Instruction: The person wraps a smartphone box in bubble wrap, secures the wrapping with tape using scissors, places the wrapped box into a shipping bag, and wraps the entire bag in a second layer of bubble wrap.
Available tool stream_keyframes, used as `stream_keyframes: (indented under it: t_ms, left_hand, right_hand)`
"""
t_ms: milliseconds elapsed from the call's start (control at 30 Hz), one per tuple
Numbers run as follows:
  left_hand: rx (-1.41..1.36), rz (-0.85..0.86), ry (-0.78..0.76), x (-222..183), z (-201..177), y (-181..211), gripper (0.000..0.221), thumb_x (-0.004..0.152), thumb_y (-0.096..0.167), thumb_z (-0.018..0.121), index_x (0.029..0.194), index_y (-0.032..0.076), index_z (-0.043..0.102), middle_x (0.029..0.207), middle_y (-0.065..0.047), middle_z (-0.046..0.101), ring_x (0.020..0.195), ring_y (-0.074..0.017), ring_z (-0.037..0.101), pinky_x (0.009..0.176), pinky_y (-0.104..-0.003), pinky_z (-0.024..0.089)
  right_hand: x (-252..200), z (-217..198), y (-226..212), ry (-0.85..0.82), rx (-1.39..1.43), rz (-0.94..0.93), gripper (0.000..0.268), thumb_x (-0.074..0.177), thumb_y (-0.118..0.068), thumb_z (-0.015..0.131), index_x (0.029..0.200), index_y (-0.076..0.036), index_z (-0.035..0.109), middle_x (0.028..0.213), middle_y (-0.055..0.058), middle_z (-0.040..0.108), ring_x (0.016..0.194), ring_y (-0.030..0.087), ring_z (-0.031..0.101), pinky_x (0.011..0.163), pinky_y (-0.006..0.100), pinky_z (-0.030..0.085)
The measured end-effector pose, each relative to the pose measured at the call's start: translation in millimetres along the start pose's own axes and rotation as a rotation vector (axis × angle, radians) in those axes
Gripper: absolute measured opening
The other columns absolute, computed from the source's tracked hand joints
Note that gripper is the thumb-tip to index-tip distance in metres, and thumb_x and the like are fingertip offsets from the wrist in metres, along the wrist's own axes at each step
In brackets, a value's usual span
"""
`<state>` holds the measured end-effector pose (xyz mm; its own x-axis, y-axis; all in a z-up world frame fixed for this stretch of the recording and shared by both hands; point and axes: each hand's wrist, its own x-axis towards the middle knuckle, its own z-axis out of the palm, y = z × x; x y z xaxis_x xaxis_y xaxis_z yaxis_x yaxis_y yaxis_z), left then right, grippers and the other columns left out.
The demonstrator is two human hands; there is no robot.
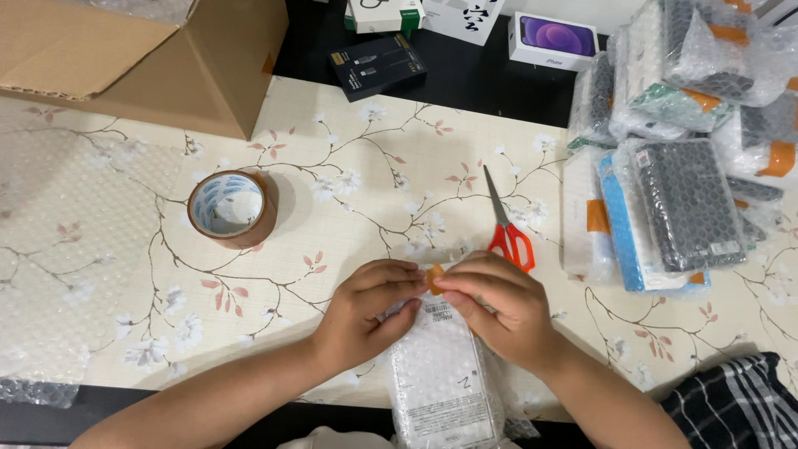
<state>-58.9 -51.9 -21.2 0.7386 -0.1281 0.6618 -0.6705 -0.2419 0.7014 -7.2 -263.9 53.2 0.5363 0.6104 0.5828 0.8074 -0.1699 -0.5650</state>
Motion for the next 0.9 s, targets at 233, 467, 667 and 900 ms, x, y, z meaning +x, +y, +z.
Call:
stream_keyframes:
  t_ms: [233, 467, 667, 900]
  left_hand:
    - [-0.027, 0.004, 0.045, 0.7, 0.0, 0.9, 0.017, 0.092, 0.001, 0.077, 0.109, 0.003, 0.076, 0.113, -0.011, 0.077, 0.115, -0.0311, 0.074, 0.105, -0.041, 0.061]
    - [-0.061, -0.059, 0.076, -2.4, 1.5, -0.3, 0.010, 0.089, 0.001, 0.079, 0.097, 0.005, 0.075, 0.112, -0.012, 0.076, 0.113, -0.0286, 0.074, 0.103, -0.039, 0.061]
    - [-0.089, -0.051, 0.073, -6.1, 4.5, -5.7, 0.011, 0.091, 0.002, 0.079, 0.100, 0.005, 0.077, 0.116, -0.010, 0.072, 0.116, -0.0286, 0.072, 0.103, -0.040, 0.060]
    - [-0.113, -0.079, 0.053, -7.9, 5.5, -7.6, 0.009, 0.091, 0.002, 0.079, 0.099, 0.006, 0.076, 0.116, -0.011, 0.069, 0.119, -0.0283, 0.070, 0.104, -0.039, 0.058]
  right_hand:
    - [-9.3, 17.1, 5.1, 0.013, -0.095, -0.199, 0.013, 0.098, -0.005, 0.068, 0.107, 0.003, 0.072, 0.101, 0.015, 0.072, 0.089, 0.028, 0.067, 0.088, 0.044, 0.060]
    - [-16.5, 10.6, 6.2, 0.074, -0.118, -0.239, 0.012, 0.099, -0.007, 0.064, 0.104, 0.001, 0.072, 0.100, 0.015, 0.072, 0.086, 0.028, 0.069, 0.089, 0.047, 0.063]
    - [-5.9, 13.1, 9.9, 0.070, -0.010, -0.159, 0.015, 0.100, -0.010, 0.065, 0.108, 0.001, 0.072, 0.103, 0.014, 0.074, 0.093, 0.031, 0.070, 0.085, 0.040, 0.062]
    - [-14.2, 20.8, 20.1, 0.031, -0.007, -0.099, 0.012, 0.099, -0.010, 0.066, 0.102, -0.002, 0.074, 0.097, 0.011, 0.073, 0.093, 0.028, 0.068, 0.096, 0.045, 0.061]
